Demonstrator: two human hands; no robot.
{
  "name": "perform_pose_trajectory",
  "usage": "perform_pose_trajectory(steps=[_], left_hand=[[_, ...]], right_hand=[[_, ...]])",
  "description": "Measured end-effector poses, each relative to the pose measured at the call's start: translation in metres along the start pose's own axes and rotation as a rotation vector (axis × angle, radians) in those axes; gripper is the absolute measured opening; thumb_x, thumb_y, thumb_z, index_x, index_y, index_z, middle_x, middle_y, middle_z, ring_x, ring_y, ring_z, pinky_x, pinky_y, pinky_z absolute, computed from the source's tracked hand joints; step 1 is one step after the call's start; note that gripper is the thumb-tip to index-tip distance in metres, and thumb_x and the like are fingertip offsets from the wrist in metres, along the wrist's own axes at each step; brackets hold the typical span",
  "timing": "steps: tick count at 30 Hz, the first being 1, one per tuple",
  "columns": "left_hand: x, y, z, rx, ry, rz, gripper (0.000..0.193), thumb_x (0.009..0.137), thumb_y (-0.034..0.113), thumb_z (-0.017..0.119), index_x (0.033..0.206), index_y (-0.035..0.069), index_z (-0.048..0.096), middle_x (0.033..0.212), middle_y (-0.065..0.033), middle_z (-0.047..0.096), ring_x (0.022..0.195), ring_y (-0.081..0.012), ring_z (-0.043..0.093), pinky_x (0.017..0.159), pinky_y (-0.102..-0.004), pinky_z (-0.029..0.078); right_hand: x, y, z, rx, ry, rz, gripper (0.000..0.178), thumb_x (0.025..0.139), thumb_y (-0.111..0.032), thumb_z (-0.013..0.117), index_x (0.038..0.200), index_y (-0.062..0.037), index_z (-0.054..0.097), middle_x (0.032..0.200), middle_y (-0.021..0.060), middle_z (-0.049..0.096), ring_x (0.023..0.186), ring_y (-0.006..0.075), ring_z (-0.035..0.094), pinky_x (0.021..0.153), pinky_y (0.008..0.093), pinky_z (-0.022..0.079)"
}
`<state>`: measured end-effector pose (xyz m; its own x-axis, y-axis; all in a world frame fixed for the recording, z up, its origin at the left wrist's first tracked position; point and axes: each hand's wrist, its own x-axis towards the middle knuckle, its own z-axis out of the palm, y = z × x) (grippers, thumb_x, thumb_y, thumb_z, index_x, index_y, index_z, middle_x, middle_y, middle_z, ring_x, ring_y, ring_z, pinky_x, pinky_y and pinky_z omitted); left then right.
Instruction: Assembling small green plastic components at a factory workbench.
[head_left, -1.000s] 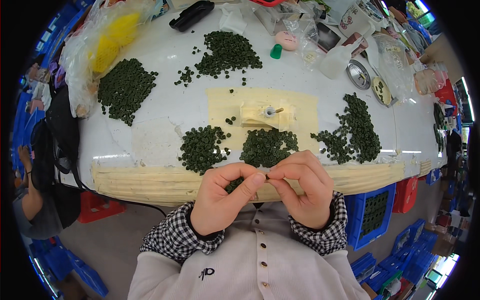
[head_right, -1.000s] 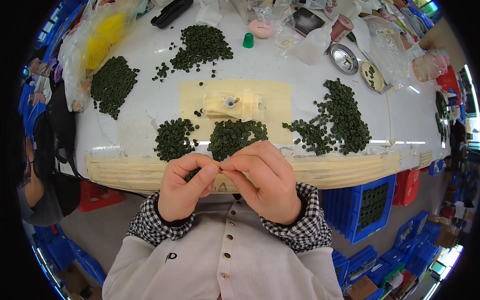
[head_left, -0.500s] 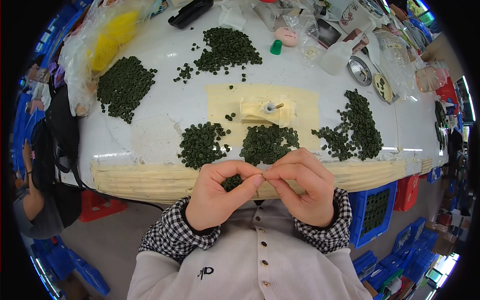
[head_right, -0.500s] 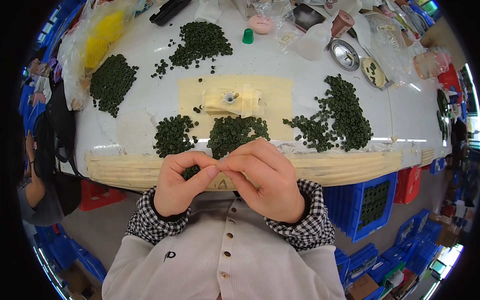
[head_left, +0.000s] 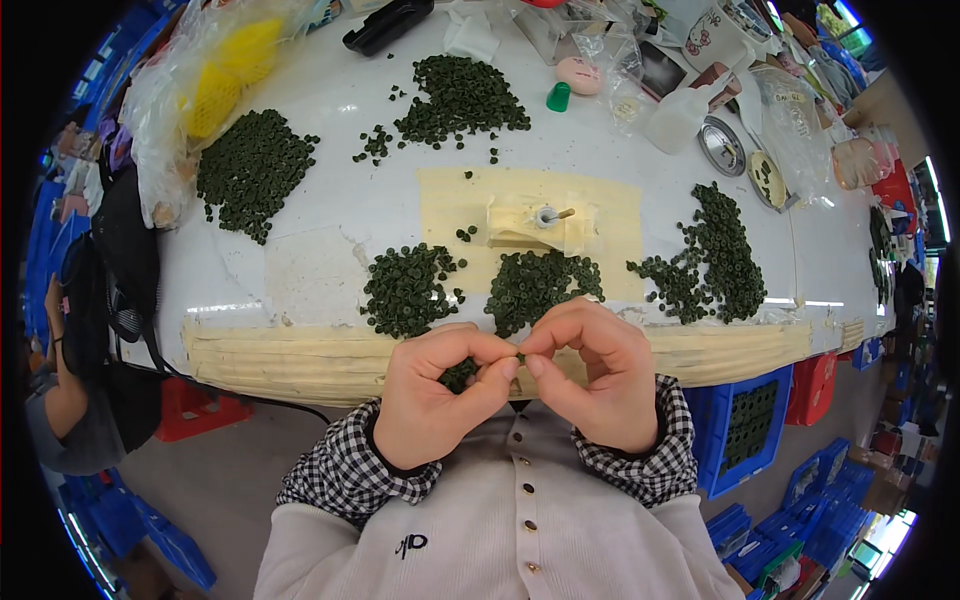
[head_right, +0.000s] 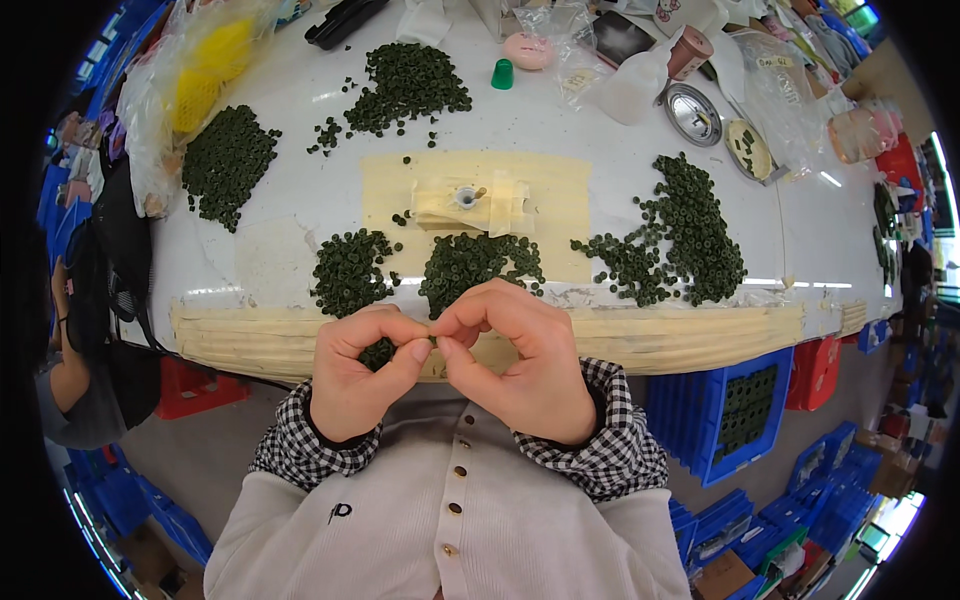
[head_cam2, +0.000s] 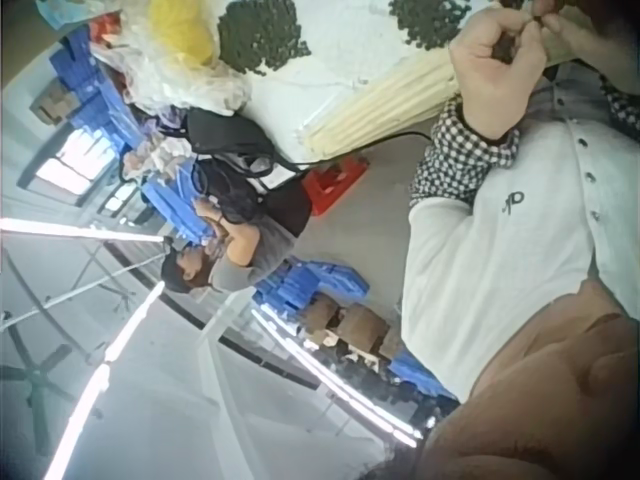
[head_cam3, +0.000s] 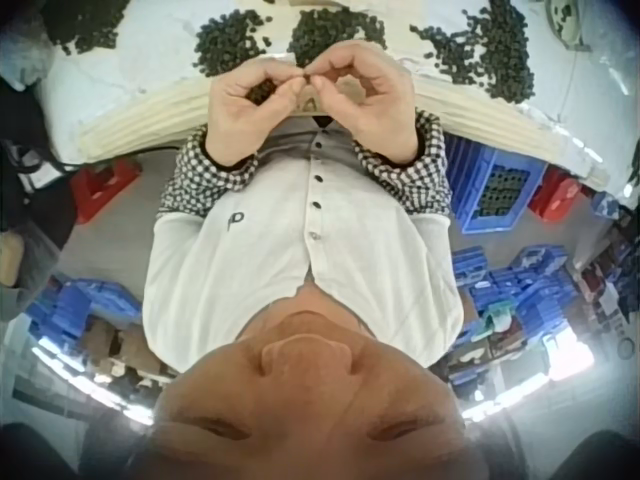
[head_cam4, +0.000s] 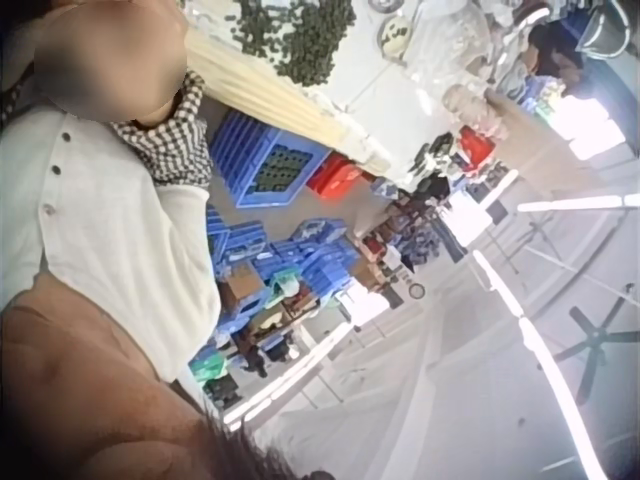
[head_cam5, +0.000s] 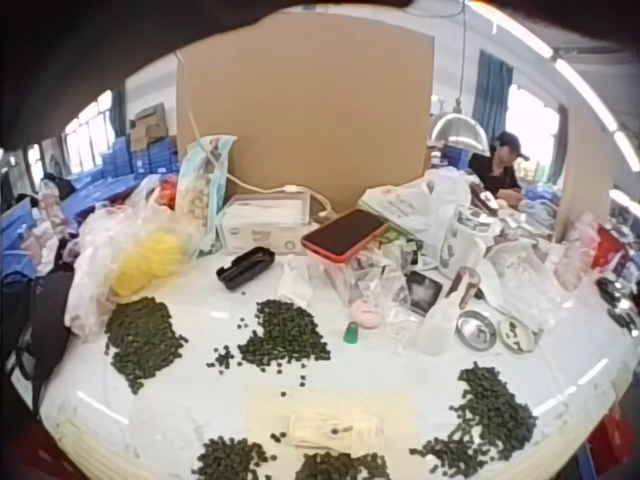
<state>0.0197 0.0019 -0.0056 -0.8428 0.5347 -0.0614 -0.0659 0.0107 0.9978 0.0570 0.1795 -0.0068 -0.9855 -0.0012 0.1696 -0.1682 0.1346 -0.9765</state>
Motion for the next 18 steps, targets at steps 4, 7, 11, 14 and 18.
perform_pose_trajectory(steps=[4, 7, 11, 14, 18], left_hand=[[-0.003, -0.003, -0.002, -0.035, 0.04, -0.03, 0.009, 0.085, 0.004, 0.061, 0.089, -0.003, 0.064, 0.073, -0.0001, 0.057, 0.061, -0.0047, 0.045, 0.056, -0.02, 0.037], [-0.006, 0.0, -0.008, -0.495, 0.063, -0.313, 0.009, 0.088, 0.008, 0.059, 0.091, 0.0, 0.063, 0.07, 0.0025, 0.054, 0.056, -0.0027, 0.04, 0.05, -0.0181, 0.032], [-0.006, 0.003, -0.02, -0.862, 0.197, -0.486, 0.018, 0.096, 0.019, 0.05, 0.092, 0.004, 0.059, 0.066, 0.0042, 0.048, 0.049, -0.0026, 0.032, 0.044, -0.0177, 0.026], [-0.009, 0.0, -0.029, -0.971, 0.211, -0.468, 0.025, 0.099, 0.024, 0.043, 0.096, 0.004, 0.058, 0.071, 0.0019, 0.049, 0.05, -0.0035, 0.034, 0.044, -0.0182, 0.027], [-0.009, 0.001, -0.024, -1.062, 0.16, -0.458, 0.026, 0.099, 0.022, 0.04, 0.104, 0.001, 0.056, 0.078, -0.0003, 0.052, 0.054, -0.0037, 0.036, 0.046, -0.0183, 0.028]], right_hand=[[0.002, -0.002, 0.004, 0.034, -0.008, 0.014, 0.01, 0.074, 0.003, 0.065, 0.084, 0.0027, 0.062, 0.082, 0.0093, 0.062, 0.07, 0.0147, 0.061, 0.063, 0.0246, 0.049], [0.004, -0.001, 0.007, 0.006, 0.051, -0.023, 0.012, 0.076, 0.003, 0.066, 0.087, 0.0028, 0.063, 0.082, 0.009, 0.062, 0.071, 0.0153, 0.061, 0.065, 0.025, 0.048], [0.005, -0.002, 0.005, -0.066, 0.131, -0.054, 0.015, 0.076, 0.003, 0.066, 0.091, 0.0028, 0.064, 0.08, 0.009, 0.062, 0.071, 0.0154, 0.059, 0.066, 0.025, 0.046], [0.005, -0.002, -0.001, -0.114, 0.143, -0.072, 0.016, 0.076, 0.003, 0.066, 0.091, 0.0026, 0.064, 0.08, 0.009, 0.062, 0.07, 0.0159, 0.058, 0.065, 0.0252, 0.046], [0.004, -0.003, -0.001, -0.241, 0.15, -0.145, 0.016, 0.073, 0.004, 0.068, 0.089, 0.001, 0.065, 0.079, 0.0086, 0.061, 0.07, 0.0179, 0.057, 0.063, 0.0261, 0.045]])
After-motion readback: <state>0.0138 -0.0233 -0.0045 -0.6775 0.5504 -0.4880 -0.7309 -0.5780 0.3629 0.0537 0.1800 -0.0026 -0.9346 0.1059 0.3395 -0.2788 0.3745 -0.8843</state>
